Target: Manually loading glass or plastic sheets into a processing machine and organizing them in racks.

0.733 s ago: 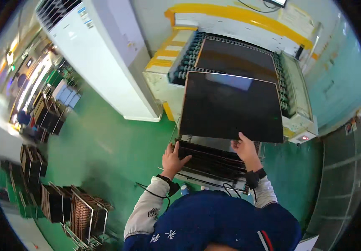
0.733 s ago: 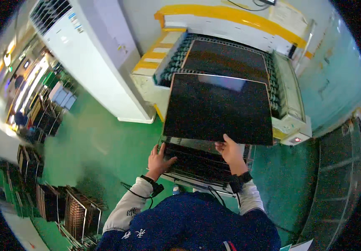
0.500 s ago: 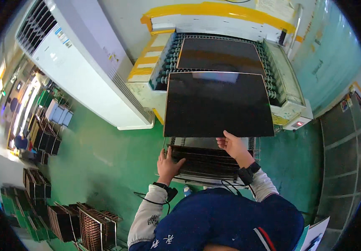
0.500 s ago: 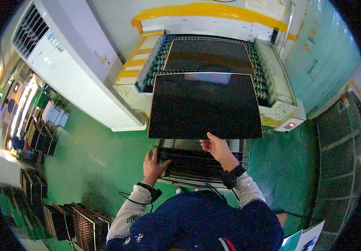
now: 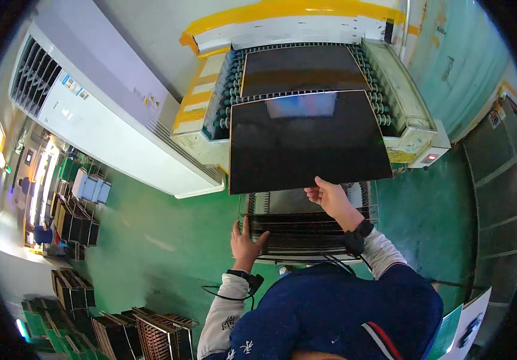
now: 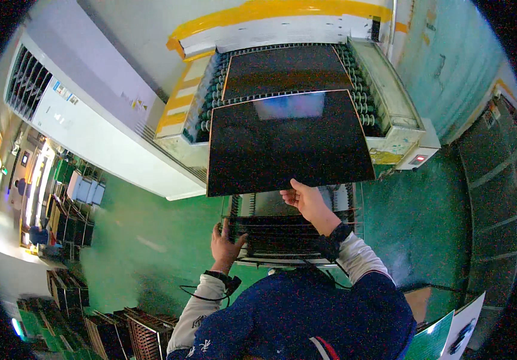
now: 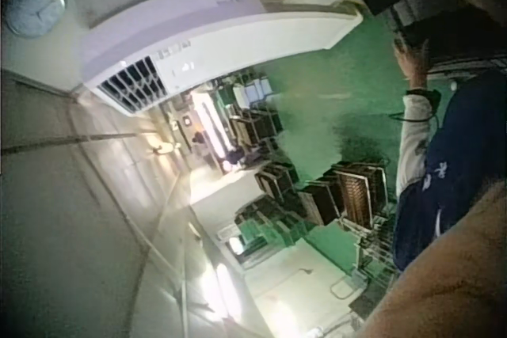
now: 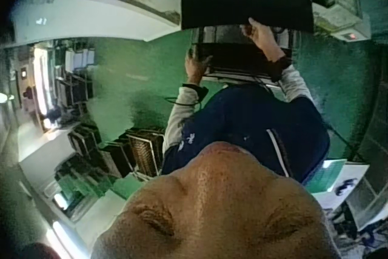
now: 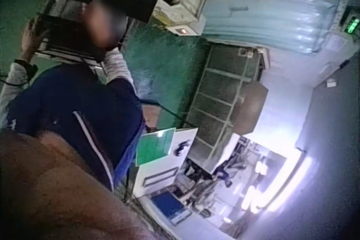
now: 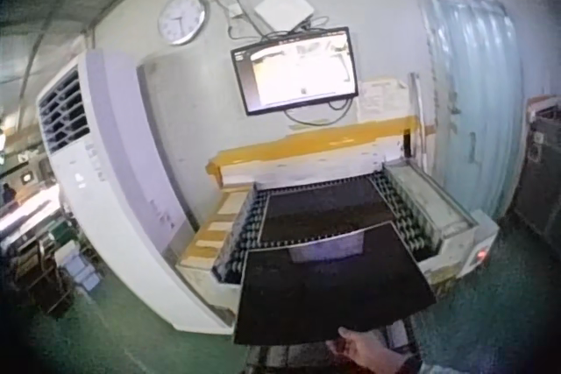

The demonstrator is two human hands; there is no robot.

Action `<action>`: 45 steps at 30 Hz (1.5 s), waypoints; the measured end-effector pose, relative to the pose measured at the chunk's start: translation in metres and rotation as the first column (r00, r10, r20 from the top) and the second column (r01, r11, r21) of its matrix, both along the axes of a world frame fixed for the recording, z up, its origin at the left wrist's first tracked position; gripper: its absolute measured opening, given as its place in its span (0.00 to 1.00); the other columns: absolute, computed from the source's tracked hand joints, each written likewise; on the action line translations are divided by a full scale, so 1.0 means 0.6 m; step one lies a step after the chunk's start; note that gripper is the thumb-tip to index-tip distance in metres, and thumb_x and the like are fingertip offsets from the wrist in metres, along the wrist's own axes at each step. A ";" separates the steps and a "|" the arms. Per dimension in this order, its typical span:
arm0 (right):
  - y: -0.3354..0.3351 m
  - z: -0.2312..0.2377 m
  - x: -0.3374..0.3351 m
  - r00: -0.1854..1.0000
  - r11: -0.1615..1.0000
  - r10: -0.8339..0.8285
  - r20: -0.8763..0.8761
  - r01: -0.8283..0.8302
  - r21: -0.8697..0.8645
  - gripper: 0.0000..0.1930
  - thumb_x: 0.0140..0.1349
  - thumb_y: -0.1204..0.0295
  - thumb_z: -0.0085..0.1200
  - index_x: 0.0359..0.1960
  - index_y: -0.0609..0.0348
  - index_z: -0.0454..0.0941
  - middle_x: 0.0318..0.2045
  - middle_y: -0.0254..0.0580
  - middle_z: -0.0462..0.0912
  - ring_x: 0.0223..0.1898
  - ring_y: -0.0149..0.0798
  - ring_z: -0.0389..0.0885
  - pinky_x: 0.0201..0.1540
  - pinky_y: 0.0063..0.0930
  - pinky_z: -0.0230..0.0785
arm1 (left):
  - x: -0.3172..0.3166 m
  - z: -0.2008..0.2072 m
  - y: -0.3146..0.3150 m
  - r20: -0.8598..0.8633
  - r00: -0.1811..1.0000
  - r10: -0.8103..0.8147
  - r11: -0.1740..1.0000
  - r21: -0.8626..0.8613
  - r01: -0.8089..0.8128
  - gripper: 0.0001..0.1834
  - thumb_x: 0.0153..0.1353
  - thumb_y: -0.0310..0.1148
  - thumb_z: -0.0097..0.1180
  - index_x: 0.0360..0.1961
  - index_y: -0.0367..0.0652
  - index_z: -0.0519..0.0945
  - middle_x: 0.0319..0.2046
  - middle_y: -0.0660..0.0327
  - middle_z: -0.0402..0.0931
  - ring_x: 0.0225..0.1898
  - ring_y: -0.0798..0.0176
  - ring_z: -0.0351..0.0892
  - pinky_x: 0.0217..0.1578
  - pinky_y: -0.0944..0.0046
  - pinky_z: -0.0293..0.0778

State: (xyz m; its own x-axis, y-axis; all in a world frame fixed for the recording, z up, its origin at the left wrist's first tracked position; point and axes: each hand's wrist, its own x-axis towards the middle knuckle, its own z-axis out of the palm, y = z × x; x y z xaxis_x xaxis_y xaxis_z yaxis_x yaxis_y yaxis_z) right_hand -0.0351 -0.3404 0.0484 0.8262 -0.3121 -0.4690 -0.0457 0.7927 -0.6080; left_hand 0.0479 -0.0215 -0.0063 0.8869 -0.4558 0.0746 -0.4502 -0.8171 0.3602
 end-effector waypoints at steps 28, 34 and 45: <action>-0.061 0.010 0.060 0.999 0.998 -0.044 0.027 0.045 -0.049 0.17 0.68 0.58 0.59 0.39 0.63 0.77 0.37 0.51 0.85 0.35 0.40 0.82 0.41 0.34 0.76 | 0.001 -0.006 -0.001 -0.008 1.000 -0.003 0.999 0.033 0.003 0.51 0.52 0.65 0.65 0.71 0.46 0.66 0.66 0.41 0.63 0.64 0.37 0.67 0.61 0.46 0.69; -0.070 0.009 0.071 0.999 0.998 -0.033 0.039 0.035 -0.049 0.17 0.68 0.57 0.58 0.39 0.62 0.77 0.38 0.49 0.86 0.34 0.40 0.83 0.41 0.34 0.76 | -0.001 0.000 -0.004 -0.018 1.000 0.011 0.999 0.034 -0.010 0.51 0.52 0.65 0.65 0.71 0.47 0.67 0.66 0.41 0.63 0.64 0.38 0.67 0.61 0.47 0.69; -0.087 0.004 0.095 0.998 0.997 -0.048 0.047 0.051 -0.054 0.15 0.68 0.60 0.59 0.41 0.62 0.76 0.37 0.50 0.85 0.37 0.40 0.83 0.40 0.35 0.77 | -0.001 0.001 -0.005 -0.025 1.000 0.013 1.000 0.024 -0.012 0.51 0.52 0.65 0.66 0.70 0.47 0.67 0.66 0.41 0.64 0.64 0.38 0.67 0.61 0.46 0.69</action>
State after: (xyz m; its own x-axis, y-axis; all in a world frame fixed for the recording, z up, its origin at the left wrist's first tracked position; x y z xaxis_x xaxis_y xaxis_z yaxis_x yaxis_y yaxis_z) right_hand 0.0220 -0.3926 0.0508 0.8295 -0.3773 -0.4117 0.0217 0.7584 -0.6514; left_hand 0.0473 -0.0247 -0.0054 0.8940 -0.4462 0.0413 -0.4311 -0.8311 0.3513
